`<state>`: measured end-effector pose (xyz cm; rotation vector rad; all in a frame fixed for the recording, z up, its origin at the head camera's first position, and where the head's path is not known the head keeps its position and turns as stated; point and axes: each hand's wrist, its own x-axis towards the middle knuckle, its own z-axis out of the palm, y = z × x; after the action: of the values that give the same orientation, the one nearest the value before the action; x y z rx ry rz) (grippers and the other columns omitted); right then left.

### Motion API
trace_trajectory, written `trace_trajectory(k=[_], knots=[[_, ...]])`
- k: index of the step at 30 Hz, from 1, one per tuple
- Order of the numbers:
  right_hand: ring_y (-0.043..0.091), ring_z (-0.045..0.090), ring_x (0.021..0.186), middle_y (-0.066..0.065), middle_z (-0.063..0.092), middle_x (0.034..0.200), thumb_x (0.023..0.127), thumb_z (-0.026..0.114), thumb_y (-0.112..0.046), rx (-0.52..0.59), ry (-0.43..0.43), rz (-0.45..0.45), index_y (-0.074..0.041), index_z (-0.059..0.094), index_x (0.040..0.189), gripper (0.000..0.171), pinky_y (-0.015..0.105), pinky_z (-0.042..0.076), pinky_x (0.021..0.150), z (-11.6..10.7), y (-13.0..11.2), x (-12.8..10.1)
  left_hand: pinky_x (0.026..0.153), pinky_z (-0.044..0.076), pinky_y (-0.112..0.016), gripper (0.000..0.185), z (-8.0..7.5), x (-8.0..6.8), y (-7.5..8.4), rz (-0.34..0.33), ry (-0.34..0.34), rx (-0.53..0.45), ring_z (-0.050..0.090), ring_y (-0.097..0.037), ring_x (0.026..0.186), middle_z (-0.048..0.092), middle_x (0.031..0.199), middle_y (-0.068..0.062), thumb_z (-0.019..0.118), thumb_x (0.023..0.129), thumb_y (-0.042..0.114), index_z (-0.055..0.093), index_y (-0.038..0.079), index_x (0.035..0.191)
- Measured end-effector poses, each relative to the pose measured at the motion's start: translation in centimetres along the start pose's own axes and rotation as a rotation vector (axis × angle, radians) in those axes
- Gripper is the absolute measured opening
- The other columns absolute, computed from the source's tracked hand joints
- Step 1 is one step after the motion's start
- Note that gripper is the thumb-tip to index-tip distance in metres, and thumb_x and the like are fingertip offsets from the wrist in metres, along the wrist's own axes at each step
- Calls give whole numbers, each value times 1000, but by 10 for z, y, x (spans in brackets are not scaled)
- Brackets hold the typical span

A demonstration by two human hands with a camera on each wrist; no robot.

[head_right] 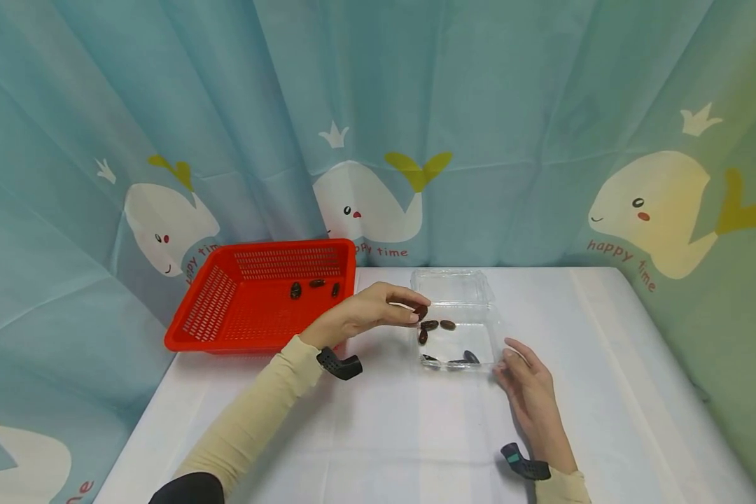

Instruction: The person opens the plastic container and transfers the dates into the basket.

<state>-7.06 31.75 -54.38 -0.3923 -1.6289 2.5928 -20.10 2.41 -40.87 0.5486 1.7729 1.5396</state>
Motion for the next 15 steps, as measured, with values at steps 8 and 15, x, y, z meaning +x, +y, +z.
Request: trace_trajectory(k=[8, 15], knots=[[1, 62, 86, -4, 57, 109, 107, 57, -8, 1, -8, -11, -19, 59, 134, 29, 17, 58, 77, -1, 2, 0, 111, 53, -40, 41, -28, -15, 10, -3, 101, 14, 70, -18, 111, 67, 134, -11, 71, 97, 9, 66, 4, 138], [1, 62, 87, -5, 58, 109, 107, 58, -10, -10, -8, -3, -14, 53, 142, 35, 16, 58, 78, -1, 1, 1, 114, 51, -42, 42, -57, -30, 14, 5, 153, 16, 68, -24, 119, 62, 142, -13, 73, 97, 13, 64, 10, 138]])
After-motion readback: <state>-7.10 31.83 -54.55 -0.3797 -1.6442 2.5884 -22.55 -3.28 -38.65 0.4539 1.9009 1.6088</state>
